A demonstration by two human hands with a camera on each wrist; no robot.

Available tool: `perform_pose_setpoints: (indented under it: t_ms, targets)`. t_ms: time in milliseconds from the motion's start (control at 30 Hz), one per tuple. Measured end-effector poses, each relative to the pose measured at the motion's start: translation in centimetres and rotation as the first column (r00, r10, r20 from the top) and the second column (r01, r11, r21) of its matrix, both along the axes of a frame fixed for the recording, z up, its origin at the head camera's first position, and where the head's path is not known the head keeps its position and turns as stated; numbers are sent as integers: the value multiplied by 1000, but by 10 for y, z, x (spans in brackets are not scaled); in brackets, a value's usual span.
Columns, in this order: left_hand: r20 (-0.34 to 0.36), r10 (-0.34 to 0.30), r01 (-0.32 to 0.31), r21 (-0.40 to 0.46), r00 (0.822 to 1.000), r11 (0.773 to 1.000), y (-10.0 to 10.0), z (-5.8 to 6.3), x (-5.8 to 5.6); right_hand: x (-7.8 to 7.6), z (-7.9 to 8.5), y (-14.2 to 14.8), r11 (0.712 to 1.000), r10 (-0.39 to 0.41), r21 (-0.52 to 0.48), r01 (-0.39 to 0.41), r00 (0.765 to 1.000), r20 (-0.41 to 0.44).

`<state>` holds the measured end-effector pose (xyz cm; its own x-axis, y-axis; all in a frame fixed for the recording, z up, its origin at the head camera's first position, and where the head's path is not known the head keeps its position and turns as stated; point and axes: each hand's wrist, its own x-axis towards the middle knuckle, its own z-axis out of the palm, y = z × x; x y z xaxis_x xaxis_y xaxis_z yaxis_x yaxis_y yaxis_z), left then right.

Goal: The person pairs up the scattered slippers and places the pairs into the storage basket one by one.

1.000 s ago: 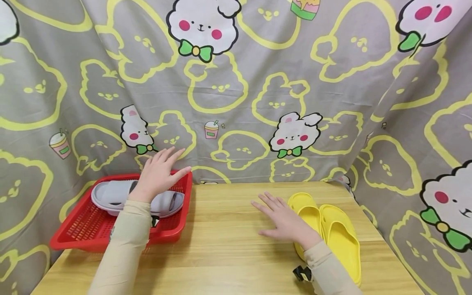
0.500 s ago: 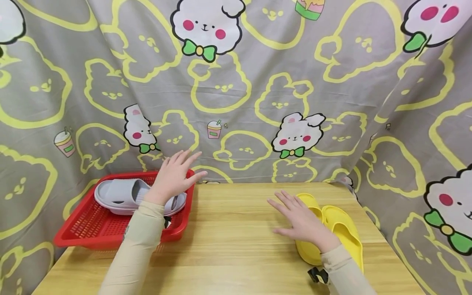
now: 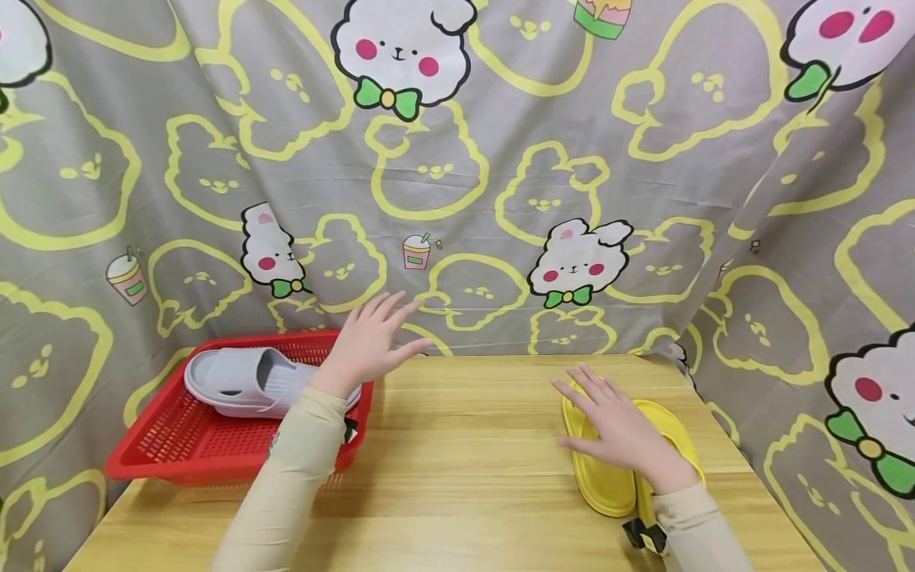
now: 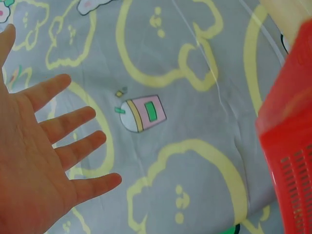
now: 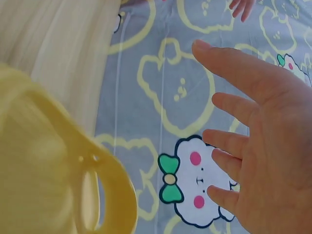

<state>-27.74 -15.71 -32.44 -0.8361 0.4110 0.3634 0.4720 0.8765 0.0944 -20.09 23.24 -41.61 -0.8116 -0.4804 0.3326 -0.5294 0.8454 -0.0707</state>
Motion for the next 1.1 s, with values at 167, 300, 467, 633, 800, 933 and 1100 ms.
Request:
perform_pose_setpoints:
  t_ms: [167, 300, 467, 633, 800, 933, 1100]
  targets:
    - [17, -24, 24, 3, 1000, 1000, 11, -2, 0, 0, 0, 11, 999, -24, -22, 24, 1000, 0]
    - [24, -47, 46, 12, 999, 999, 17, -5, 0, 0, -3, 21, 999, -32, -35, 32, 999, -13]
    - [10, -72, 72, -5, 997, 997, 25, -8, -1, 0, -5, 34, 998, -34, -48, 31, 998, -55]
    - [-1, -91, 91, -13, 996, 996, 34, -10, 0, 3, -5, 46, 998, -46, -54, 42, 997, -68]
    - [-18, -114, 114, -4, 993, 993, 43, -14, 2, 7, -9, 58, 997, -61, -56, 57, 996, -70]
    - [-18, -123, 124, 8, 992, 992, 50, -17, 2, 8, -11, 68, 995, -81, -64, 77, 995, -50]
    - [-13, -135, 136, 16, 991, 991, 59, -21, 2, 7, -13, 79, 993, -102, -58, 100, 994, -45]
